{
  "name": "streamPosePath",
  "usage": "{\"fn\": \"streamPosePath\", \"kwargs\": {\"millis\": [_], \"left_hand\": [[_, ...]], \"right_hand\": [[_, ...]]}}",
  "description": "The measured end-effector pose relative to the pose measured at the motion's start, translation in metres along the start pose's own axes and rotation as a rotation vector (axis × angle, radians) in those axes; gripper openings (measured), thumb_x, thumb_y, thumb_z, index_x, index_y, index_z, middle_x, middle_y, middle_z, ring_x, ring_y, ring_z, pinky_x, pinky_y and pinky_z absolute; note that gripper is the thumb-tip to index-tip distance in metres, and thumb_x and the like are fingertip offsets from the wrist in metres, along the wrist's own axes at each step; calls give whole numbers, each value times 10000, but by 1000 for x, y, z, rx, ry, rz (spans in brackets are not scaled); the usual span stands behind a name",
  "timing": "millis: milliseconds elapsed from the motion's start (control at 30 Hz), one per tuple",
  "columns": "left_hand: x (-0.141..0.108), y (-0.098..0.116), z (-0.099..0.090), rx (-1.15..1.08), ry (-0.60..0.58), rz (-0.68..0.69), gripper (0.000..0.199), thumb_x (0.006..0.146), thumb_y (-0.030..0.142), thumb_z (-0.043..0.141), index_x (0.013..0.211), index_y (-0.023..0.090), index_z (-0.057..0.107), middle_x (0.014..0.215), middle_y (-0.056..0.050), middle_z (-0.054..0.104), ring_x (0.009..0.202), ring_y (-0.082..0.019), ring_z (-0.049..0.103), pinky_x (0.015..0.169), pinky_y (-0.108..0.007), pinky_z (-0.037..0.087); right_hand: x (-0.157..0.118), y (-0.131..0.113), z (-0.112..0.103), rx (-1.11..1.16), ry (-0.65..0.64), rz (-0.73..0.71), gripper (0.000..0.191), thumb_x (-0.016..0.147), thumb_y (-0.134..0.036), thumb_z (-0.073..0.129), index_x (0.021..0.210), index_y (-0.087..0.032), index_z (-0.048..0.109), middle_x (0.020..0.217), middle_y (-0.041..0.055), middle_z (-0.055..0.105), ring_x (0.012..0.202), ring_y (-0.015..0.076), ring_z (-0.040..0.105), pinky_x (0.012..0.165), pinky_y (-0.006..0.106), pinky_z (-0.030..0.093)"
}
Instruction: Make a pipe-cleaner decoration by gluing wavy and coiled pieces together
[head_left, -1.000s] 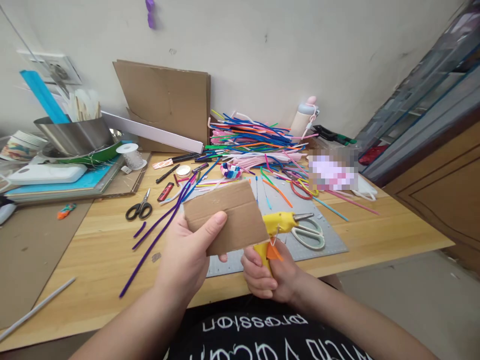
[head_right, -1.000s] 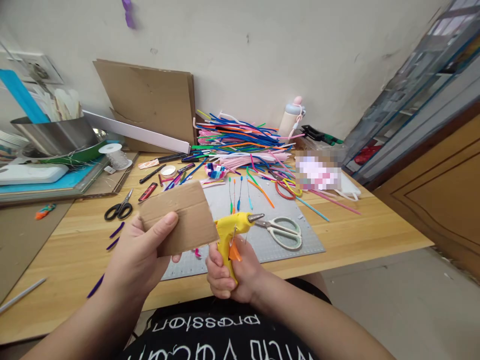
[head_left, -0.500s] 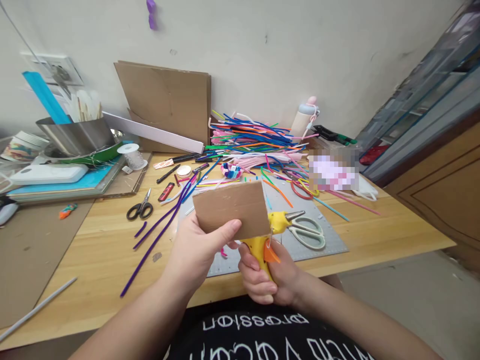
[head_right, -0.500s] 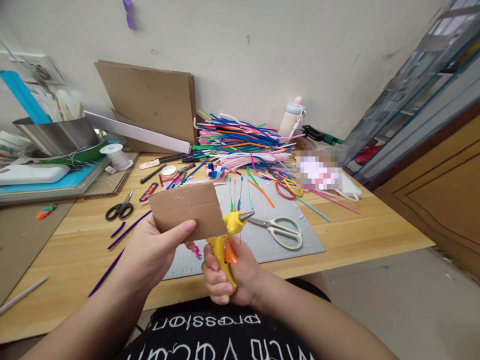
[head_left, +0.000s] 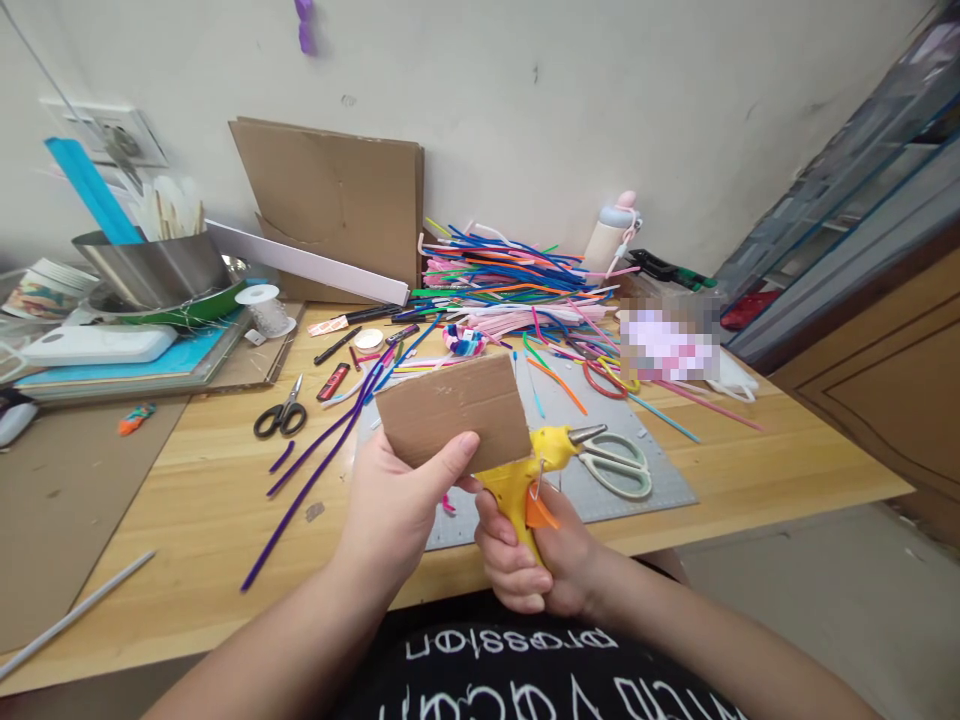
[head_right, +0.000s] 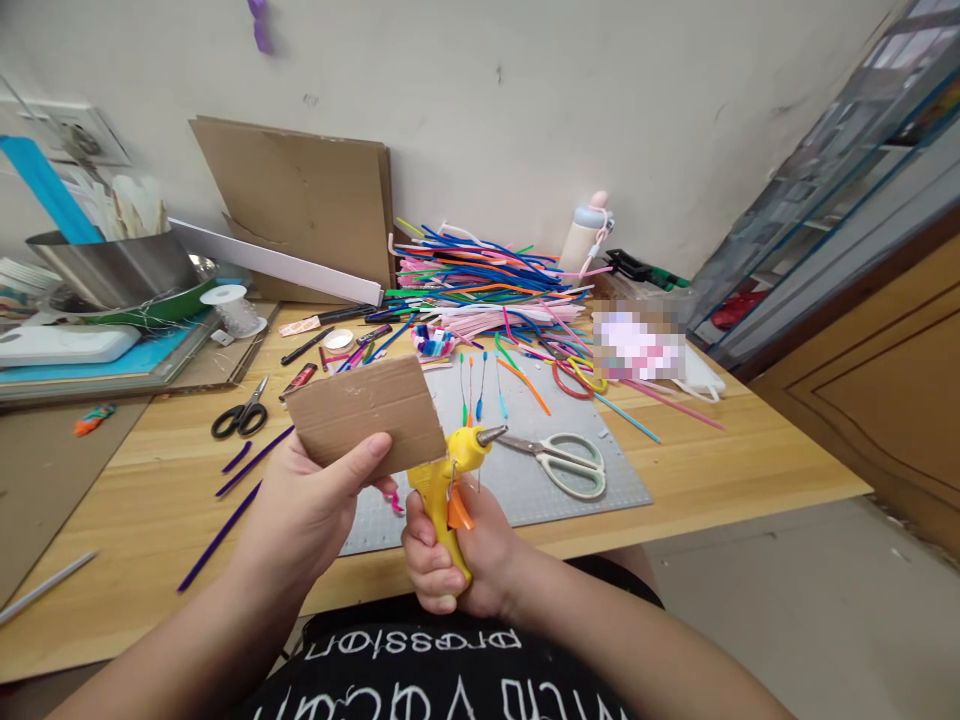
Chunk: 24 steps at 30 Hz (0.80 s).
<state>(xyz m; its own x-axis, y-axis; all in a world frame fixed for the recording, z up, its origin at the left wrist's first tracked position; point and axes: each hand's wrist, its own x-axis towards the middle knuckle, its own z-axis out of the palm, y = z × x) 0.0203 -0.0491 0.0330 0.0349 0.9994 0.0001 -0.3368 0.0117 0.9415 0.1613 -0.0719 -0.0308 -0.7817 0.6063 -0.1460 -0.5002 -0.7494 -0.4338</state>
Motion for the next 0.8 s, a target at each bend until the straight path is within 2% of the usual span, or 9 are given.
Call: {"fn": "streamPosePath", "kwargs": {"millis": [233,367,467,667,800], "left_hand": [[-3,-7,2,15,-2,17,176,704,250,750,829,171,656,658,-6,671,543,-126,607,531,-221,502],[-6,-3,7,76,78,0,190,673,286,763,763,159,655,558,-6,629,579,-168,619,517,-240,499],[-7,-2,9,84,119,-13,196,644,283,778,725,157,652,563,-14,631,574,-173,612,497,-246,495],[-7,-8,4,55,22,14,154,699,274,751,783,172,672,612,-18,665,544,-152,612,531,-250,508],[-6,-12,1,54,-1,8,127,725,270,739,779,171,681,597,-17,668,541,-150,621,538,-246,513]], "right_hand": [[0,1,3,7,109,-26,740,825,-760,52,593,-183,453,413,-61,393,266,41,237,289,178,285],[-1,3,3,19,142,-49,711,817,-774,107,597,-185,440,421,-61,398,277,39,236,299,182,291],[0,4,4,21,174,-51,683,826,-761,134,593,-189,427,416,-61,394,282,42,229,305,186,286],[0,3,7,44,236,-33,672,875,-681,101,572,-184,437,413,-57,374,285,49,216,307,189,263],[0,3,8,51,258,-39,666,895,-643,90,572,-182,445,408,-56,365,284,52,216,303,184,265]]}}
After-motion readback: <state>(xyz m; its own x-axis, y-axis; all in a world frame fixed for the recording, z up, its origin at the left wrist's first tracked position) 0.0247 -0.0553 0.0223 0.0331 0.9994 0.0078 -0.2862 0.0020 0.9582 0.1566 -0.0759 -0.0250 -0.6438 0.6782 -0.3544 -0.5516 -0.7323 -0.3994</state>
